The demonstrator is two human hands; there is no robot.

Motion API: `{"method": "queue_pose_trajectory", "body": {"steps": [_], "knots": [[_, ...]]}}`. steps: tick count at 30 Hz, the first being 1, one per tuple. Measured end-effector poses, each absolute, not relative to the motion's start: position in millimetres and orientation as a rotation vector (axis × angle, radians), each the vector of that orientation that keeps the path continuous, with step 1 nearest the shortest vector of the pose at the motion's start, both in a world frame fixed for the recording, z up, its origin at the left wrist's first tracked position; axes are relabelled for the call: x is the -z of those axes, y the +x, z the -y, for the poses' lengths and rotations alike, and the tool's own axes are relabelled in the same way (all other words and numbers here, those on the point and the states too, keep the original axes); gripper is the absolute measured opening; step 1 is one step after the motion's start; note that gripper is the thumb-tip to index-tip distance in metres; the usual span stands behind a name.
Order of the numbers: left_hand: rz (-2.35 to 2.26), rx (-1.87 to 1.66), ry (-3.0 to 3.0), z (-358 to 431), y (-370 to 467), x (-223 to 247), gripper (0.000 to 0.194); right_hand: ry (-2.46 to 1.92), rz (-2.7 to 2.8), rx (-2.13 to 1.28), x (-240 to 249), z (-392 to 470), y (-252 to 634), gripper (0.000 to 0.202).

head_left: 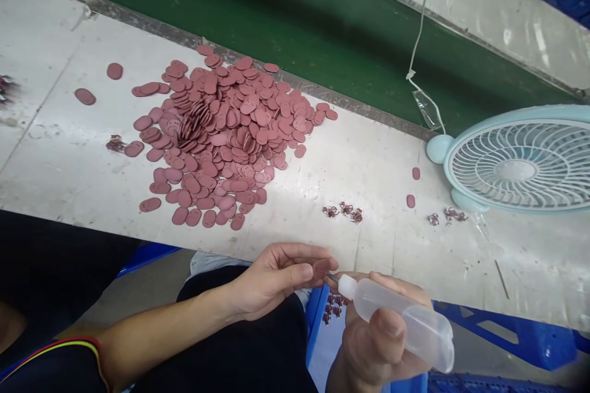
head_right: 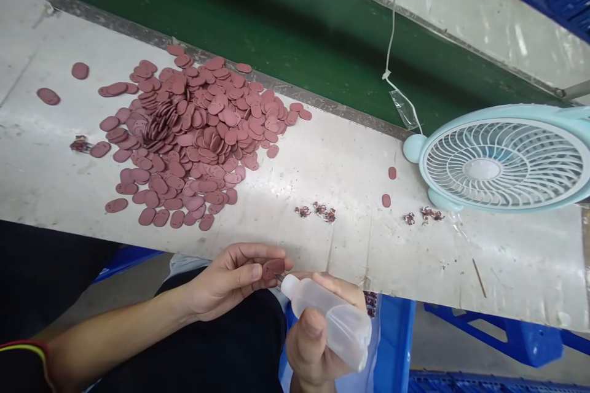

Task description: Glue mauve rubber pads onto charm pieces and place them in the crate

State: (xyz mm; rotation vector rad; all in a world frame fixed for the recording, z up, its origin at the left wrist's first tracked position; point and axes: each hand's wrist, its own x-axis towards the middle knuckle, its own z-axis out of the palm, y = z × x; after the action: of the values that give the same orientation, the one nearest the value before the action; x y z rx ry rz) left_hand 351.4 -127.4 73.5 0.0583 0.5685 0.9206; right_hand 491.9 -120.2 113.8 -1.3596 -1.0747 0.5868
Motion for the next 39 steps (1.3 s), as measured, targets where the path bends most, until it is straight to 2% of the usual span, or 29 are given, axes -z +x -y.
{"method": "queue_pose_trajectory", "body": {"steps": [11,16,21,31,35,39], "knots": [[-0.580,-0.905,0.010,126.2,352.2,-76.0,0.032,-1.316,1.067,-0.616,-114.6,120.7,493.6,0.029],[-0.565,-0.903,0.007,124.3,351.2,-76.6,0.031,-1.228,1.001,-0.744,-116.1,117.6,494.3,0.032],[-0.562,-0.912,0.014,123.6,351.3,-76.3,0.029,-1.223,1.006,-0.778,-117.1,119.1,497.4,0.025],[-0.560,-0.903,0.019,124.9,353.7,-74.5,0.029,-1.250,1.054,-0.836,-117.5,123.6,499.6,0.024],[-0.533,-0.925,0.046,122.9,351.7,-74.8,0.028,-1.147,0.691,-1.295,-112.4,106.1,530.8,0.034],[-0.525,-0.945,0.057,120.9,347.7,-74.5,0.029,-0.439,-0.169,-1.821,-67.7,72.9,589.5,0.038]]}}
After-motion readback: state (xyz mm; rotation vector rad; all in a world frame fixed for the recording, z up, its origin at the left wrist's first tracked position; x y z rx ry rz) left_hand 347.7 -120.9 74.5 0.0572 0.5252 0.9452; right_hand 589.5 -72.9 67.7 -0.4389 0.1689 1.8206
